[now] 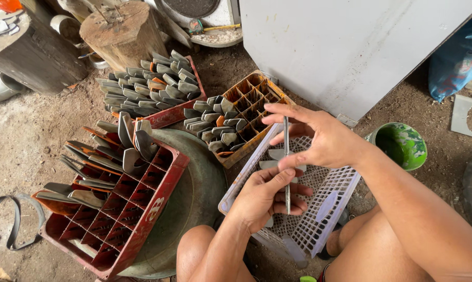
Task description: The person sits on the ground and repeatedly picks up gray metal parts from a red crate, separates them, and places them into a white plastic crate. The person handles the parts one at a time, turning them over and arranging them in the white crate.
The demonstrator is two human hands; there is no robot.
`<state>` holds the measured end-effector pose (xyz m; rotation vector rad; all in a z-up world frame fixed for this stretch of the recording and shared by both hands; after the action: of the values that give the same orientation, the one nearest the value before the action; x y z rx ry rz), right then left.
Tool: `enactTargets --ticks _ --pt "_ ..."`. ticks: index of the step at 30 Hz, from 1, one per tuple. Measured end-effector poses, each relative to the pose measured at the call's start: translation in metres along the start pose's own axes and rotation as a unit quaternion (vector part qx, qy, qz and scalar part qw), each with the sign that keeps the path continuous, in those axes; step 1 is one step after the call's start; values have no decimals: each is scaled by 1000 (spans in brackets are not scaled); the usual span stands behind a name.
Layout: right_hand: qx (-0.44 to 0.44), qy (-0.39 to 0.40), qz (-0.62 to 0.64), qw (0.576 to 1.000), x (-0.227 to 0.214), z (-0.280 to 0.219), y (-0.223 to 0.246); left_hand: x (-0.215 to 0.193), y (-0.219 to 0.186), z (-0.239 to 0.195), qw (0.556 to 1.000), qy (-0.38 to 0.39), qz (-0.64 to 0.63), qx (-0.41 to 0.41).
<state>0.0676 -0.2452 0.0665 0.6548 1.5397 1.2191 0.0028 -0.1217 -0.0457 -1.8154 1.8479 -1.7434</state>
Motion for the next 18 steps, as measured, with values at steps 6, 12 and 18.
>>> enactTargets --ticks 6,12,18 --pt "-76 -51 -76 993 -15 -1 3 8 10 -5 996 45 -59 -48" --pt "-67 -46 -80 993 -19 0 -6 9 5 -4 997 76 -15 -32" --pt "-50 -22 -65 996 -13 8 -9 6 4 -7 997 45 56 -1"
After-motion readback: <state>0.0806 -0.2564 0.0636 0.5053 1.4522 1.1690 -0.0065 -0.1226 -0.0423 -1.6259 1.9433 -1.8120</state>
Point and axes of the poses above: each hand's wrist, its own z-axis towards the middle knuckle, its own x-axis out of the palm, y = z × x, the point moved 7 cm from there along z, towards the middle knuckle, and after that the axes turned 5 degrees about x, right-handed, at the moved point
